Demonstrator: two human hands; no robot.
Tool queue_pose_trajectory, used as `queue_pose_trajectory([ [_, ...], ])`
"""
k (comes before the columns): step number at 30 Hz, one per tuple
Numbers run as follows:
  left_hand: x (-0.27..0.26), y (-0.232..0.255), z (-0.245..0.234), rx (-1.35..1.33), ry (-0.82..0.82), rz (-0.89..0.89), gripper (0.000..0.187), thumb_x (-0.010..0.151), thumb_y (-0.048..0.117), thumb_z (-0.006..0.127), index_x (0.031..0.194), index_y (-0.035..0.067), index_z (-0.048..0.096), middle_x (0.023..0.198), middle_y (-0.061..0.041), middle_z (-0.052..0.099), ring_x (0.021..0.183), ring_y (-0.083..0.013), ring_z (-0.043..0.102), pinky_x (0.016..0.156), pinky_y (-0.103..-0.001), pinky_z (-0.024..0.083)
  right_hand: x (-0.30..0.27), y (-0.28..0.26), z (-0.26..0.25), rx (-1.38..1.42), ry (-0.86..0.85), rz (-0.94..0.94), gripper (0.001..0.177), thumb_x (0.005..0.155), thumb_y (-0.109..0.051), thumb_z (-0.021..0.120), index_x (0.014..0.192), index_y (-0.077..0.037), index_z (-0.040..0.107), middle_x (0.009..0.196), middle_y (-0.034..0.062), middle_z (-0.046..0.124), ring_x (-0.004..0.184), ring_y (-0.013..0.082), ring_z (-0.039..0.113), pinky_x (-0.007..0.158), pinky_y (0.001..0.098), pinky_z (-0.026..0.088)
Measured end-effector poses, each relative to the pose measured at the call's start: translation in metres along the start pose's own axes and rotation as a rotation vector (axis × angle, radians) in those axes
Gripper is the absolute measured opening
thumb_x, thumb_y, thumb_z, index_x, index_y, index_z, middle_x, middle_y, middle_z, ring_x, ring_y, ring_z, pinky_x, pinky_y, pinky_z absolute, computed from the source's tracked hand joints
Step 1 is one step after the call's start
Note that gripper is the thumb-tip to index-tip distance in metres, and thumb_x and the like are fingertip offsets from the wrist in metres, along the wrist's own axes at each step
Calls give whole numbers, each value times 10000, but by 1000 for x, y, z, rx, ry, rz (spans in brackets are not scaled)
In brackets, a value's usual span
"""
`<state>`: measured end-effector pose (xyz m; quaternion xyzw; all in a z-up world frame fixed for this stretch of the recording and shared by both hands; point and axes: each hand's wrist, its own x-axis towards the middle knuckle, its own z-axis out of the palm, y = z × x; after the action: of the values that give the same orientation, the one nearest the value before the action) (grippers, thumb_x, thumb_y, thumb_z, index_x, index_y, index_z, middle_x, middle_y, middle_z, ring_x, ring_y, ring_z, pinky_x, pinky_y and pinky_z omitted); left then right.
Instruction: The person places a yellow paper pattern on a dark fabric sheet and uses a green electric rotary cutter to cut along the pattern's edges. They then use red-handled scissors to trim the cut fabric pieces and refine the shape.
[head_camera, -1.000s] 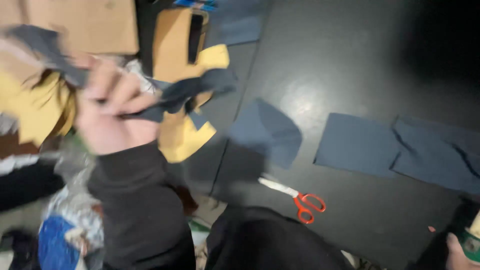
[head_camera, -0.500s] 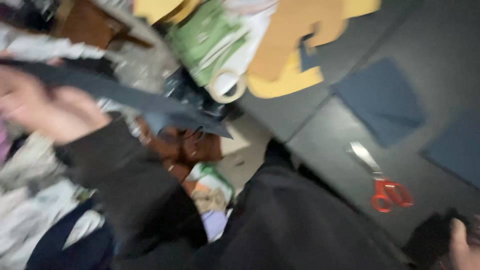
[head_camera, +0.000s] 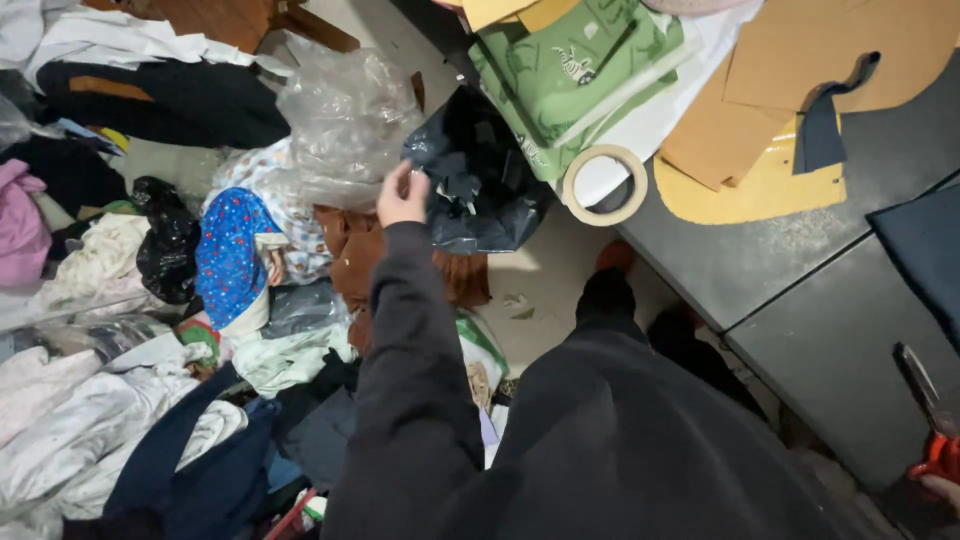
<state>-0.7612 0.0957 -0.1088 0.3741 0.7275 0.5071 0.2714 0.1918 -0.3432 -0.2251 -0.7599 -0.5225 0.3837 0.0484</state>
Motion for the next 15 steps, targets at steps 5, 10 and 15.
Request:
queue_pose_trajectory([
  [5,-53,138,86,243,101,299,366,866,73,703,1223,-1,662,1106,-126,671,932,-201,650,826,-324,551,-3,-10,-24,24,-32,123,826,772,-124,875,1496,-8,496,1195,185,619,1072,297,654,950,454,532],
  [10,-183,285,208,166,-407,821,124,938,72,724,1050,104,680,1045,-121,653,1026,-311,629,899,-457,524,-46,-246,-127,595,-153,432,516,856,-68,680,1347,-44,525,1037,103,812,1017,218,754,887,352,568],
  [15,-271,309,352,77,-1252,998,133,938,217,699,1066,185,719,1189,-5,677,1144,-248,634,985,-442,469,-78,-269,-157,119,-187,497,458,841,-225,765,1269,-121,637,898,45,760,774,197,733,751,343,603],
])
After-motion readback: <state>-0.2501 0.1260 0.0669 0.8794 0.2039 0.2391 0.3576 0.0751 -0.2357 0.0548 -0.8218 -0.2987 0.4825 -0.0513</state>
